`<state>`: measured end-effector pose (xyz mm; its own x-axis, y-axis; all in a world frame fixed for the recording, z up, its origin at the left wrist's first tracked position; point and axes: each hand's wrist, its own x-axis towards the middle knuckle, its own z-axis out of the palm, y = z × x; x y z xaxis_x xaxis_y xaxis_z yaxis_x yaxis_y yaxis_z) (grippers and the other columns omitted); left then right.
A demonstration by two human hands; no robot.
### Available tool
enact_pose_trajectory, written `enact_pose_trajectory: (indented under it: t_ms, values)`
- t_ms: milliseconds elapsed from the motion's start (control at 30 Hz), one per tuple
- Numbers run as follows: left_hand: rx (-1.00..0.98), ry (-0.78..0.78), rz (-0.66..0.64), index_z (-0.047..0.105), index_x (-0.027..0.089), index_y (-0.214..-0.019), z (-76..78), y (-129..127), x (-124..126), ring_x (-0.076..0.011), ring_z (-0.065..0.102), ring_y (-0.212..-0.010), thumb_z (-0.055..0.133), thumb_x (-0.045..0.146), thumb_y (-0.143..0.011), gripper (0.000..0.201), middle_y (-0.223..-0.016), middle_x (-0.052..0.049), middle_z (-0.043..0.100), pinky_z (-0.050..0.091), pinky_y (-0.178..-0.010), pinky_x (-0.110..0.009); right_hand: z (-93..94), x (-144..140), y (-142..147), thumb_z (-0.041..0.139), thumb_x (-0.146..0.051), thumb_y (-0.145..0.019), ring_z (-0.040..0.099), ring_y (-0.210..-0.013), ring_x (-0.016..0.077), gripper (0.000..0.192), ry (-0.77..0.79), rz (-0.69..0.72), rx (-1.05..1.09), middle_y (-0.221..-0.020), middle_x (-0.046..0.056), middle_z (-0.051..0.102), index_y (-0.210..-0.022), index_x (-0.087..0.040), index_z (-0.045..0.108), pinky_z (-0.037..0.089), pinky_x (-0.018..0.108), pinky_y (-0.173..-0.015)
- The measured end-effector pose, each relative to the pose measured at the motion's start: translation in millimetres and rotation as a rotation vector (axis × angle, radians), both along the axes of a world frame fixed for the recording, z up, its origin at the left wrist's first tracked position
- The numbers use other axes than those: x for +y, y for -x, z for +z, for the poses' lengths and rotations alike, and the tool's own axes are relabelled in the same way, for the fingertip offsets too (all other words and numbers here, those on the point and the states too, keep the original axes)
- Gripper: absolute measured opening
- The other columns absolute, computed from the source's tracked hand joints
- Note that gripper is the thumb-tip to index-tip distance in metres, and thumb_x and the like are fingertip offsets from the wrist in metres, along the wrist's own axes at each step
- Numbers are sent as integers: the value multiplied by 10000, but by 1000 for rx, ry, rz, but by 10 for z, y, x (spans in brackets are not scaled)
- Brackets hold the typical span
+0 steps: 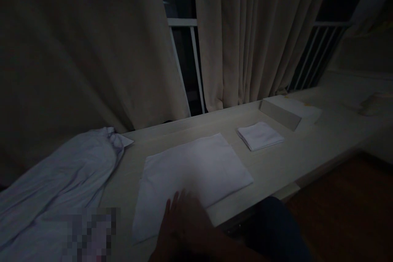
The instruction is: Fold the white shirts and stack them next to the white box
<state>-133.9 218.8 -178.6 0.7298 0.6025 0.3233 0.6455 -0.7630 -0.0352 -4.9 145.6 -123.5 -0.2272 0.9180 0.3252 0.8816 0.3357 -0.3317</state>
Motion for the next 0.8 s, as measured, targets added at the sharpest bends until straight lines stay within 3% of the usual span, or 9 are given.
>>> enact_pose_trajectory:
  t_ms: [167, 267, 367, 467, 800]
  values:
    - [30, 64, 44, 168, 308, -1508, 208, -17, -43, -277, 160, -1454, 361, 357, -926, 615, -1576, -23, 215, 186, -1154, -545, -188, -296, -943, 435, -577, -921, 131, -1439, 321, 778, 67, -147, 42, -1566, 98, 132, -1529, -175, 165, 172, 521, -1151]
    - [22, 108, 50, 178, 314, -1506, 263, -43, -54, -272, 170, -1452, 358, 372, -932, 605, -1574, -18, 222, 192, -1156, -535, -256, -460, -1609, 393, -607, -926, 114, -1441, 329, 779, 94, -315, 0, -1561, 135, 140, -1518, -137, 206, 160, 553, -1142]
    - [26, 128, 58, 208, 314, -1501, 265, -58, -50, -280, 181, -1449, 352, 383, -936, 587, -1571, -21, 232, 198, -1150, -543, -292, -553, -2044, 366, -610, -933, 113, -1441, 334, 774, 80, -447, -45, -1554, 156, 162, -1507, -108, 233, 152, 573, -1135]
    - [40, 118, 67, 211, 308, -1501, 264, -61, -54, -279, 172, -1451, 337, 390, -942, 579, -1575, -20, 218, 190, -1152, -542, -312, -586, -2156, 351, -614, -934, 112, -1442, 330, 774, 61, -485, -83, -1557, 152, 163, -1505, -105, 238, 142, 566, -1139]
    - [97, 55, 85, 184, 287, -1504, 269, -86, -109, -267, 163, -1453, 299, 397, -960, 567, -1581, -32, 190, 176, -1158, -521, -351, -584, -2063, 225, -649, -938, 55, -1452, 299, 803, 122, -545, -224, -1565, 145, 120, -1505, -79, 225, 96, 513, -1161]
